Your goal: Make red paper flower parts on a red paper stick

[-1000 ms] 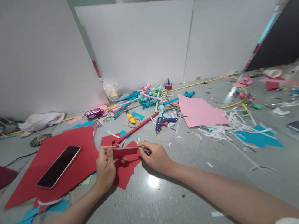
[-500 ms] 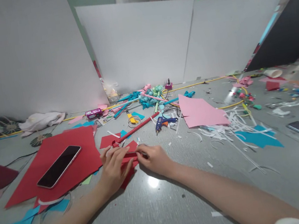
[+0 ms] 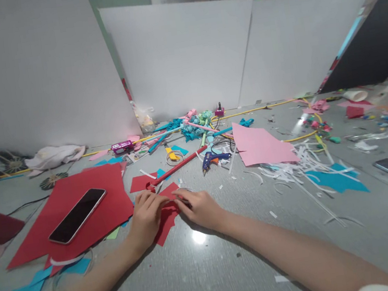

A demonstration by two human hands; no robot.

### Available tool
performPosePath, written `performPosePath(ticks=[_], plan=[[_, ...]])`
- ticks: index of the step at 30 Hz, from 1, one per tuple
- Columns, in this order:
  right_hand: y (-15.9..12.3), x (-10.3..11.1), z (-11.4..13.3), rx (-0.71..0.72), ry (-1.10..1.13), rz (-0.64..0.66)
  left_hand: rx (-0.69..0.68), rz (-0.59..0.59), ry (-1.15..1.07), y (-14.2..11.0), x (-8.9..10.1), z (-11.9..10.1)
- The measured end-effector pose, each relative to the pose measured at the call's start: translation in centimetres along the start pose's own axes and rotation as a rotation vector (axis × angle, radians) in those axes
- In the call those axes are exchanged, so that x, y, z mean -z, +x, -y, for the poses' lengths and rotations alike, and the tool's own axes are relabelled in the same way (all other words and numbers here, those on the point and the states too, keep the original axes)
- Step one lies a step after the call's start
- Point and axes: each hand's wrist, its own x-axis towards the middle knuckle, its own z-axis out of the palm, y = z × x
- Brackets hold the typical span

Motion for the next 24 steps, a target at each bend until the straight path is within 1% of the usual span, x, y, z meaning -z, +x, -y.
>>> performPosePath(ticks=[3,6,9,14,16,24], plan=[[-0.01,0.09,0.21,-0.052,-0.006,0.032,0.019,0.001,-0.013,-0.07,-0.08,0.01],[-0.02,0.14,0.28,-0.054,0.000,0.053,0.057,0.002,-0.037,-0.13,-0.07,-0.06],[0.05,0.16,0.28,-0.038,0.014,0.043,0.089,0.008,-0.065,-0.20,-0.07,-0.07],[0.42,0.32,0.35,0.011,0.019,0.018,0.072,0.010,0.014,-0.17,-0.17,-0.17],[0.52,0.37,0.33,0.030,0.016,0.015,0.052,0.032,0.028,-0.04,-0.16,-0.36],[0.45,0.34,0.21,0.019,0.010,0.043,0.018,0.097,-0.031,0.22,-0.12,-0.68]])
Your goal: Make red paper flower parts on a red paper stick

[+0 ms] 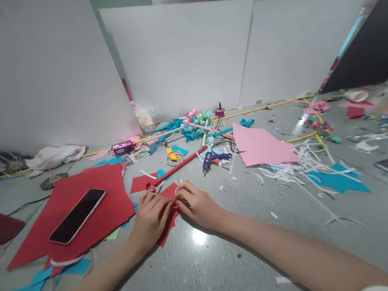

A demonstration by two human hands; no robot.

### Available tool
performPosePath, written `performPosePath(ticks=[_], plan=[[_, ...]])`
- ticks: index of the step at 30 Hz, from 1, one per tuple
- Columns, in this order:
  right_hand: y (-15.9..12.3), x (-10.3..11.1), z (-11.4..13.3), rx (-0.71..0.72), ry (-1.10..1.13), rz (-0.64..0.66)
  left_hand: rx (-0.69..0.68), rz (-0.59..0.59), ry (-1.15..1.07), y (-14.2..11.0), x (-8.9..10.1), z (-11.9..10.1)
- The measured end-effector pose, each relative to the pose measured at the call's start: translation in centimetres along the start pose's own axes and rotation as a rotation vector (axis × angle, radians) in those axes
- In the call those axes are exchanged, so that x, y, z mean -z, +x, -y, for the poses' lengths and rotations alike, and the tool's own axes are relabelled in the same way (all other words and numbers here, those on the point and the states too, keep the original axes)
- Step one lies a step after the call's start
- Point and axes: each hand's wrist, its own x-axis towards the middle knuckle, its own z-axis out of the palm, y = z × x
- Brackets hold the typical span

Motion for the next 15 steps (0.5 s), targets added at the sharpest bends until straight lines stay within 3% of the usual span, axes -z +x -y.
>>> performPosePath(ticks=[15], plan=[[0.04,0.14,0.04,0.041,-0.005,0.012,-0.010,0.003,-0.079,-0.13,-0.38,0.14]])
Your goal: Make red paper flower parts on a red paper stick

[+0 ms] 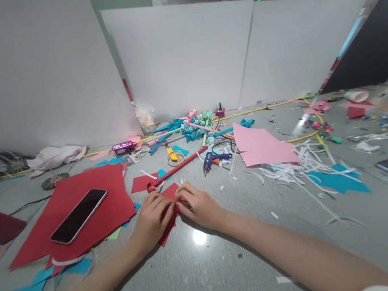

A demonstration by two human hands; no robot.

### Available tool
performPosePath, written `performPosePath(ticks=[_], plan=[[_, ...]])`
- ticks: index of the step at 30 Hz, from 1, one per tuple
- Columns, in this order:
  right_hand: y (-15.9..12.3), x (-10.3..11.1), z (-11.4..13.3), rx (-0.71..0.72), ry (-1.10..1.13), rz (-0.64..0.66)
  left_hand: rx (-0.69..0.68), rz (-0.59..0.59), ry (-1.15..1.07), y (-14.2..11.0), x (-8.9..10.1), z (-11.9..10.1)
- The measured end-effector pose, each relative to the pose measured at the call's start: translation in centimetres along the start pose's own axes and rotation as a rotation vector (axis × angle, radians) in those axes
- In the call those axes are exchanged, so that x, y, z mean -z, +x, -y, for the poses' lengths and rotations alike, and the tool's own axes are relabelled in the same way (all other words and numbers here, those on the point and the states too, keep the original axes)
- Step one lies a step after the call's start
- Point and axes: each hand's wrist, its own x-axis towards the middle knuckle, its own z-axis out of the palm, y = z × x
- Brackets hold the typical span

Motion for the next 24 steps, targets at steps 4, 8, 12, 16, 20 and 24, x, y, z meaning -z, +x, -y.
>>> performPosePath(ticks=[4,8,12,16,20,24], plan=[[-0.01,-0.01,-0.17,0.021,0.007,0.022,-0.016,-0.011,-0.013,-0.13,-0.03,0.15],[-0.03,-0.01,-0.25,0.030,0.006,0.016,-0.006,-0.010,-0.044,-0.19,-0.08,0.18],[-0.15,-0.13,-0.32,0.054,-0.005,0.000,0.004,-0.014,-0.095,-0.17,-0.11,0.11],[-0.33,-0.22,-0.45,0.108,-0.083,-0.016,0.025,-0.011,-0.150,-0.05,-0.01,0.08],[-0.46,0.02,-0.57,0.164,-0.180,0.012,0.028,-0.030,-0.203,0.14,0.10,0.16],[-0.50,0.22,-0.70,0.205,-0.215,0.015,0.059,-0.048,-0.250,0.32,0.04,0.08]])
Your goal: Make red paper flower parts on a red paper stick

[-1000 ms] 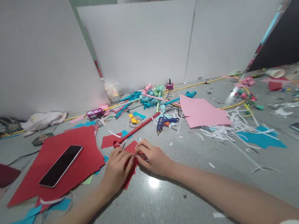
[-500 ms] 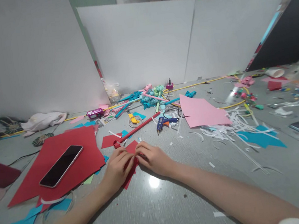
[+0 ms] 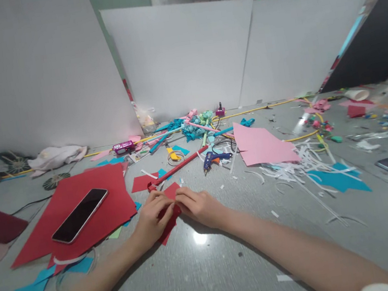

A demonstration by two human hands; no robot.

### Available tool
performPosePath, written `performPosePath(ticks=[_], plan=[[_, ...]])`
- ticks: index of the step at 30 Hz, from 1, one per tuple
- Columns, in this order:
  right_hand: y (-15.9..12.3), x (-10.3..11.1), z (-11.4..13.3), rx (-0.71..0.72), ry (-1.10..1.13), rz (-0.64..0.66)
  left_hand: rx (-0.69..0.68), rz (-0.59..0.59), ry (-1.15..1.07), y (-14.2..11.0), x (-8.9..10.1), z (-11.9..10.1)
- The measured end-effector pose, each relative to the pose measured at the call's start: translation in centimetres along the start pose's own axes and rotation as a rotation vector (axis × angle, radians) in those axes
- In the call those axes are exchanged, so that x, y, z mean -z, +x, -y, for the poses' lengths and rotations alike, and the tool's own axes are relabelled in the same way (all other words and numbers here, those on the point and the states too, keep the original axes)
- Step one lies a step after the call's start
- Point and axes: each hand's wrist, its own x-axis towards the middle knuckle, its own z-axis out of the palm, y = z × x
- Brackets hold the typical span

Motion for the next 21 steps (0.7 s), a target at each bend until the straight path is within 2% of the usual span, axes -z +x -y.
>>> performPosePath(ticks=[8,12,16,21], plan=[[-0.2,-0.1,0.2,0.034,-0.080,0.021,0.168,-0.002,-0.100,0.4,0.0,0.0],[-0.4,0.0,0.6,0.086,-0.051,0.014,0.343,-0.082,-0.139,0.5,0.1,1.0],[-0.3,0.0,0.6,0.043,0.049,-0.022,0.567,-0.169,-0.272,0.5,0.0,2.3],[0.0,0.1,0.6,-0.039,0.133,0.080,0.692,-0.258,-0.366,0.4,-0.1,3.1]])
